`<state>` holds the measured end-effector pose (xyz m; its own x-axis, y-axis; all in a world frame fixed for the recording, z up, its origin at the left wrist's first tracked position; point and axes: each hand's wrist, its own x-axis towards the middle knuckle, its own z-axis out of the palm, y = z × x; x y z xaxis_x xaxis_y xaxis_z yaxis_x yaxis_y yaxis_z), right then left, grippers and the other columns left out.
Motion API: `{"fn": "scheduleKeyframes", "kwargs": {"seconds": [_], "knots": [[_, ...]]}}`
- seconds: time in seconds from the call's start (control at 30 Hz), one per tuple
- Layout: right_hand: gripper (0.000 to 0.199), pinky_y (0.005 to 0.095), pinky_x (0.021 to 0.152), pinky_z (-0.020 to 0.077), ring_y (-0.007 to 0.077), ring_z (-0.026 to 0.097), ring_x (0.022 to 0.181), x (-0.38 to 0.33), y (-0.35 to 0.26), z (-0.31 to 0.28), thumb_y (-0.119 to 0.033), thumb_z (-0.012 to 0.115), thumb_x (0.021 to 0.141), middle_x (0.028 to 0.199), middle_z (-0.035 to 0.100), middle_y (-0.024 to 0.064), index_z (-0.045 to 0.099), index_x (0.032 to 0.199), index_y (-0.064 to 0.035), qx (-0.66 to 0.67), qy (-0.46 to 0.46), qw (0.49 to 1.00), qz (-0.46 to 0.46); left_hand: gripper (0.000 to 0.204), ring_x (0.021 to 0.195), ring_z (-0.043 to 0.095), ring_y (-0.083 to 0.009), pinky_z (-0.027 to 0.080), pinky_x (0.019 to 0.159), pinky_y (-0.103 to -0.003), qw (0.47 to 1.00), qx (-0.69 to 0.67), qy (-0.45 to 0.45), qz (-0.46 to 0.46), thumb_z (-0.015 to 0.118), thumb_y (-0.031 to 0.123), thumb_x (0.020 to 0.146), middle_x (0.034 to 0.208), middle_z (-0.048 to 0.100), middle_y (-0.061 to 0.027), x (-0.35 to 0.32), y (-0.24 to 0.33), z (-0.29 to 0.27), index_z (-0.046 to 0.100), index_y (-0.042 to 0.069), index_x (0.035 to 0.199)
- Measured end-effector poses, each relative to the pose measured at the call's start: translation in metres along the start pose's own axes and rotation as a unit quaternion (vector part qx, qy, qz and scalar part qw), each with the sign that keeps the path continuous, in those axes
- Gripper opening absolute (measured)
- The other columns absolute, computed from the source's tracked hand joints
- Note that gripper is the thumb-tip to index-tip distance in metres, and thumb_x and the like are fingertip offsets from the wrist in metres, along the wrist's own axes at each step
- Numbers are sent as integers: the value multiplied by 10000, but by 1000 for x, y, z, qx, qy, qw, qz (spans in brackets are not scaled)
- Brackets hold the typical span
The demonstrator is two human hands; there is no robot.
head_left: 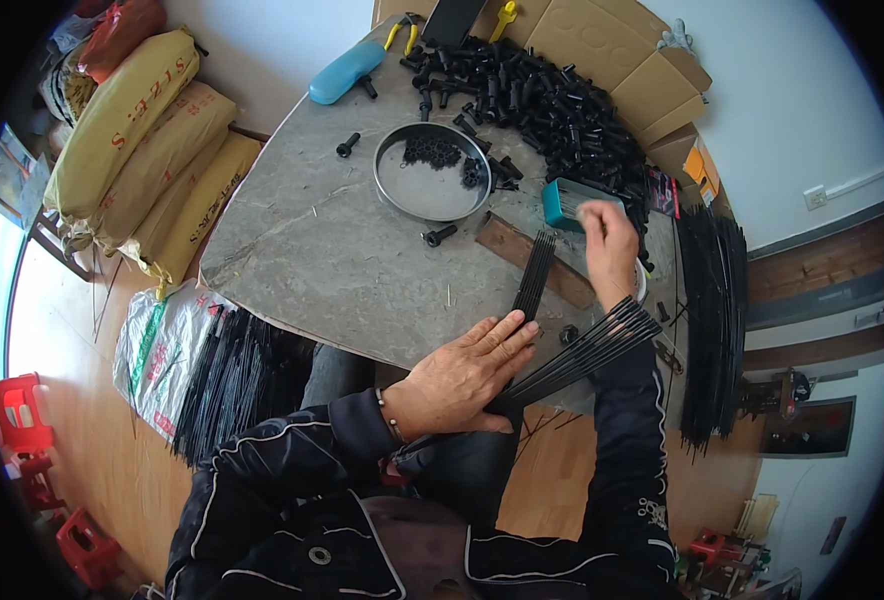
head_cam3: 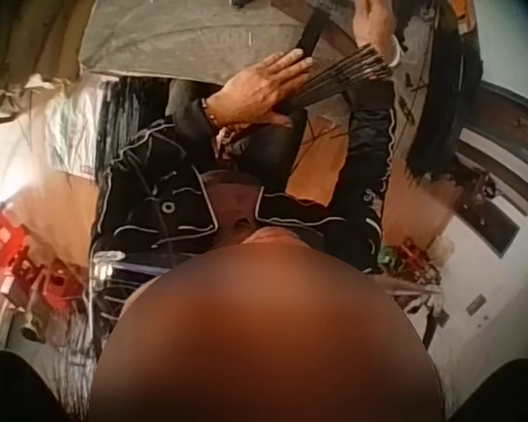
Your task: The person is assembling, aligning, and bundling multiple black cables or rods using tape and a wire cutter on a workbench.
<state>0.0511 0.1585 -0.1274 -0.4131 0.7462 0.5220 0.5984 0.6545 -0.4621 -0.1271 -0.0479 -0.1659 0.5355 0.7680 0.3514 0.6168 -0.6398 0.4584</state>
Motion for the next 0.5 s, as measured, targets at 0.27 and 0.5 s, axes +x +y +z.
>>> {"fn": "scheduleKeyframes", "kwargs": {"seconds": [0.27, 0.5], "knots": [[71, 404, 725, 465, 276, 623, 840, 38, 40, 3, -166, 683, 771, 842, 652, 62, 687, 794, -99, -235, -141, 962, 4, 943, 1445, 203, -304, 216, 1171, -409, 1000, 4, -13, 6, 685, 600, 707, 1517, 301, -167, -2, 5, -2, 446, -35, 1362], [30, 397, 691, 465, 287, 601, 780, 31, 18, -29, -101, 659, 779, 812, 640, 68, 648, 760, -82, -202, 29, 976, -82, 883, 1434, 221, -311, 203, 1171, -410, 1000, 14, -10, 14, 673, 602, 734, 1510, 307, -171, -2, 4, 2, 485, -12, 1339]]}}
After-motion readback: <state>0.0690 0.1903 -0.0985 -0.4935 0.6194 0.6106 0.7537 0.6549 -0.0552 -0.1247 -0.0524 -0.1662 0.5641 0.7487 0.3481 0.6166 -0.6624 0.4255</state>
